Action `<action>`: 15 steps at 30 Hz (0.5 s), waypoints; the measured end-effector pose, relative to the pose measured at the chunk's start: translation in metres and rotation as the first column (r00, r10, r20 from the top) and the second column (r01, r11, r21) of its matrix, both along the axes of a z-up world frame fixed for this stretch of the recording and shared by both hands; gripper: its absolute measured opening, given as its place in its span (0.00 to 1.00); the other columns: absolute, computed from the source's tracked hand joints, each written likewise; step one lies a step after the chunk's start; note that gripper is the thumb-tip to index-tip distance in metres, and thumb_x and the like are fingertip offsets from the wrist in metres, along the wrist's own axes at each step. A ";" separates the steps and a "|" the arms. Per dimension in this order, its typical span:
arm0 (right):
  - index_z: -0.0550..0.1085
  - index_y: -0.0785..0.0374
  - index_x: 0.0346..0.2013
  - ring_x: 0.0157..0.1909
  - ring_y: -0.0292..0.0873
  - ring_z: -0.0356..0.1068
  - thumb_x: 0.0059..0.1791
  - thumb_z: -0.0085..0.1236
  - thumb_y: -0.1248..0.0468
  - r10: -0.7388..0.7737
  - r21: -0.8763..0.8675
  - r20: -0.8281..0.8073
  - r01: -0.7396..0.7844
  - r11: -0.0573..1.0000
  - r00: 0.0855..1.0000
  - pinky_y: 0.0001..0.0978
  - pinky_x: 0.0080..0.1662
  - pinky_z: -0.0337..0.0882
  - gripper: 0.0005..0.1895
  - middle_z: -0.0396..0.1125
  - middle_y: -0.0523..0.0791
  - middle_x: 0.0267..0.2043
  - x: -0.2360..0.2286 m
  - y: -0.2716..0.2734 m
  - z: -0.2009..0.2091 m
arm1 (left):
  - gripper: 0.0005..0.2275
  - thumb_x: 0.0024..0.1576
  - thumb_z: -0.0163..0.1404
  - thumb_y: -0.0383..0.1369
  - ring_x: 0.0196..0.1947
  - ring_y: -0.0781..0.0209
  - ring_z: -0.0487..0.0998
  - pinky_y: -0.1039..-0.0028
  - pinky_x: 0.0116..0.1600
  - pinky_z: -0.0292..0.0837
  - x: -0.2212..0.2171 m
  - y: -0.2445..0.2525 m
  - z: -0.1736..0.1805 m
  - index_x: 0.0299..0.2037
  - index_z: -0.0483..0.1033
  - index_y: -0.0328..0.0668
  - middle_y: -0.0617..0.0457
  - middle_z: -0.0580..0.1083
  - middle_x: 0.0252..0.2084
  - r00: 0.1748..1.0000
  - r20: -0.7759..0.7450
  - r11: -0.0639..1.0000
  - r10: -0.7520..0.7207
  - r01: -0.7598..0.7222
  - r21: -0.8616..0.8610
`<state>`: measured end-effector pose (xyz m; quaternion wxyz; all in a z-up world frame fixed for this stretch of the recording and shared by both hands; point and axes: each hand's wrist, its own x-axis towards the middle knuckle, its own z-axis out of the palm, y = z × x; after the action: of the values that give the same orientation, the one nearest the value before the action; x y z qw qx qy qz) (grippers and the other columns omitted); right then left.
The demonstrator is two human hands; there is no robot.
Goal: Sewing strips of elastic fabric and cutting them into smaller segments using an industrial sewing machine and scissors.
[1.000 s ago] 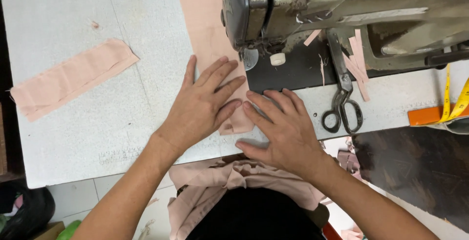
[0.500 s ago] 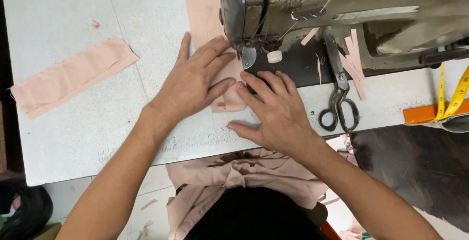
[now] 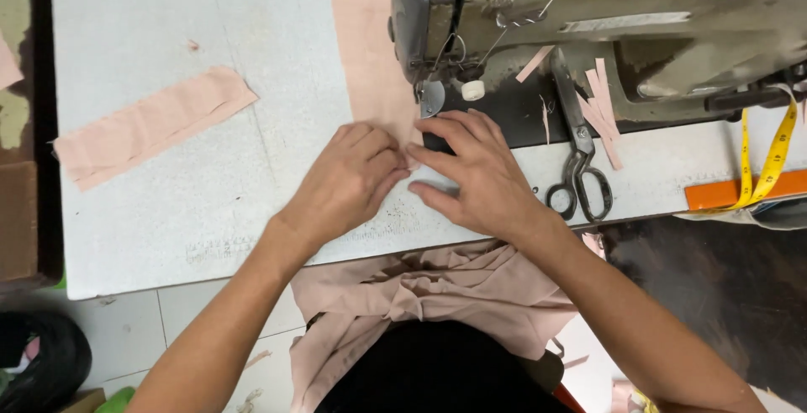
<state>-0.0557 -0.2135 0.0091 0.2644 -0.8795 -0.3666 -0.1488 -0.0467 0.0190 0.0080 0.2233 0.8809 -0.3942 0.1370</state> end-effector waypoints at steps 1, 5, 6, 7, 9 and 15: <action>0.79 0.58 0.53 0.67 0.58 0.61 0.48 0.65 0.54 0.008 0.001 0.007 -0.008 1.000 1.000 0.59 0.67 0.54 0.20 0.66 0.50 0.63 0.004 0.001 -0.003 | 0.06 0.60 0.56 0.35 0.46 0.54 0.75 0.61 0.59 0.68 -0.001 0.001 -0.001 0.36 0.80 0.41 0.53 0.73 0.38 1.000 0.007 1.000 0.008 -0.008 0.001; 0.80 0.57 0.42 0.57 0.48 0.71 0.48 0.67 0.64 0.049 0.162 -0.001 -0.048 0.986 0.999 0.49 0.65 0.62 0.09 0.72 0.41 0.48 0.018 0.001 -0.015 | 0.07 0.62 0.55 0.36 0.43 0.58 0.79 0.64 0.60 0.68 -0.002 -0.003 -0.003 0.35 0.80 0.44 0.56 0.75 0.33 0.988 -0.117 0.989 0.097 -0.108 -0.099; 0.80 0.57 0.39 0.54 0.47 0.72 0.48 0.66 0.65 0.068 0.199 0.014 -0.069 0.978 0.998 0.46 0.62 0.66 0.05 0.72 0.40 0.44 0.023 0.002 -0.018 | 0.07 0.62 0.55 0.37 0.41 0.60 0.79 0.66 0.59 0.68 -0.003 -0.004 -0.003 0.35 0.80 0.45 0.57 0.75 0.31 0.982 -0.137 0.981 0.126 -0.144 -0.128; 0.80 0.57 0.39 0.54 0.47 0.72 0.48 0.66 0.65 0.066 0.201 0.017 -0.068 0.977 0.998 0.46 0.62 0.66 0.05 0.72 0.40 0.44 0.023 0.003 -0.016 | 0.07 0.62 0.55 0.37 0.41 0.60 0.79 0.66 0.59 0.68 -0.005 -0.005 0.000 0.35 0.80 0.45 0.57 0.75 0.31 0.983 -0.134 0.982 0.125 -0.142 -0.126; 0.77 0.60 0.37 0.50 0.48 0.73 0.49 0.64 0.69 0.116 0.151 0.096 -0.130 0.980 0.989 0.46 0.58 0.70 0.04 0.71 0.43 0.41 0.026 0.005 -0.012 | 0.05 0.59 0.58 0.31 0.42 0.52 0.79 0.62 0.59 0.69 -0.007 -0.005 0.007 0.38 0.79 0.37 0.49 0.75 0.32 0.989 -0.119 0.980 0.093 -0.112 -0.167; 0.75 0.63 0.36 0.46 0.48 0.73 0.51 0.60 0.70 0.162 0.040 0.199 -0.173 0.984 0.967 0.42 0.52 0.74 0.01 0.68 0.45 0.38 0.029 0.005 -0.004 | 0.04 0.60 0.57 0.30 0.40 0.55 0.80 0.65 0.55 0.73 -0.003 -0.007 -0.004 0.35 0.79 0.38 0.51 0.75 0.31 0.995 0.032 0.991 0.090 -0.087 -0.101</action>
<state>-0.0265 -0.2081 0.0054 0.2640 -0.8187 -0.4592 -0.2219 -0.0497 0.0115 0.0040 0.2535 0.8826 -0.3514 0.1823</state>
